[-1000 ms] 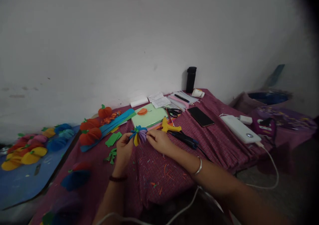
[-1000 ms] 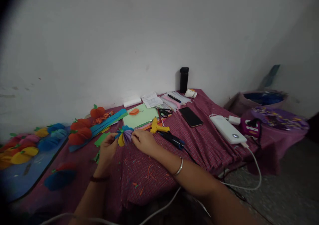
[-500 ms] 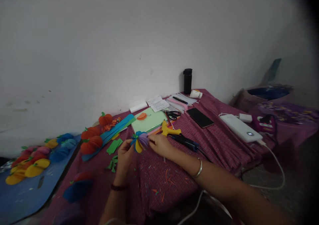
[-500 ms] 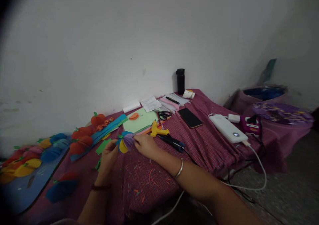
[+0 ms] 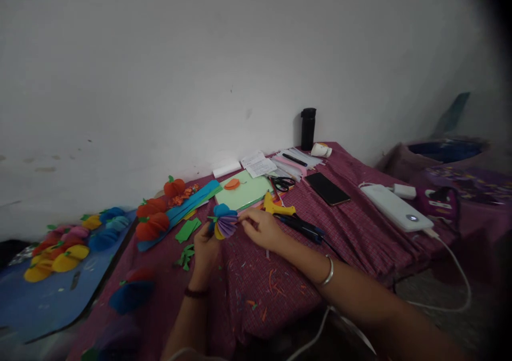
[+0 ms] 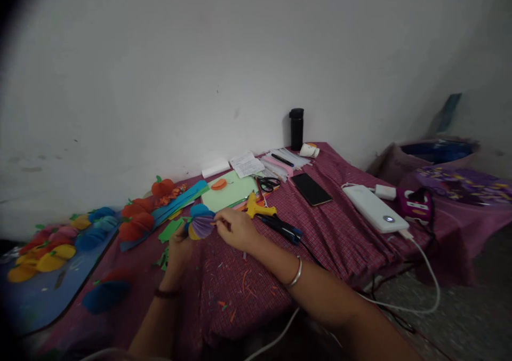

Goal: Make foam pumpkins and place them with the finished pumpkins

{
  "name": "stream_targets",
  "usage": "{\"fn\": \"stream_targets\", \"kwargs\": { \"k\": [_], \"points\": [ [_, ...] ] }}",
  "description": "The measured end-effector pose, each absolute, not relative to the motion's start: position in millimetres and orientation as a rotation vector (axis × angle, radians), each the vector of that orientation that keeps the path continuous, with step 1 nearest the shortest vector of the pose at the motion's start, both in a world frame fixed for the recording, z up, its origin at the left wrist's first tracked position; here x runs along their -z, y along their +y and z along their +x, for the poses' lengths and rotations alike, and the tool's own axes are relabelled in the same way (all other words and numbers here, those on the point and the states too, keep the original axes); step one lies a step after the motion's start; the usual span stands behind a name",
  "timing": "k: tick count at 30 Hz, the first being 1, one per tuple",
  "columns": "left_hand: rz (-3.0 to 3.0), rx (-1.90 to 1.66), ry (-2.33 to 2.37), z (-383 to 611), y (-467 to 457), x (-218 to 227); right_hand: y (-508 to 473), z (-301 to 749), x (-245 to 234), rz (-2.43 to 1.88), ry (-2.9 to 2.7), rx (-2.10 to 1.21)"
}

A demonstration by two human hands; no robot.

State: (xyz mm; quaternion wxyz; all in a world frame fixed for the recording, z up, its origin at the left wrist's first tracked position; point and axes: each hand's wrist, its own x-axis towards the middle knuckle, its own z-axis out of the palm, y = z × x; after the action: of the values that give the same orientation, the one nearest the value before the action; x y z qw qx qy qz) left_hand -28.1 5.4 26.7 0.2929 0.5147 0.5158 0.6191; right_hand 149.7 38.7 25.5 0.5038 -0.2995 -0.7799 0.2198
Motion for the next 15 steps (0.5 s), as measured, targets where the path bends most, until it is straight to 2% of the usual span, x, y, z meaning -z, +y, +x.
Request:
{"fn": "stream_targets", "kwargs": {
  "k": [15],
  "points": [
    [1.402,-1.591,1.377,-26.5,4.8,-24.7,39.3,151.2,-27.4,-0.712,-1.829,-0.574]
  ]
}}
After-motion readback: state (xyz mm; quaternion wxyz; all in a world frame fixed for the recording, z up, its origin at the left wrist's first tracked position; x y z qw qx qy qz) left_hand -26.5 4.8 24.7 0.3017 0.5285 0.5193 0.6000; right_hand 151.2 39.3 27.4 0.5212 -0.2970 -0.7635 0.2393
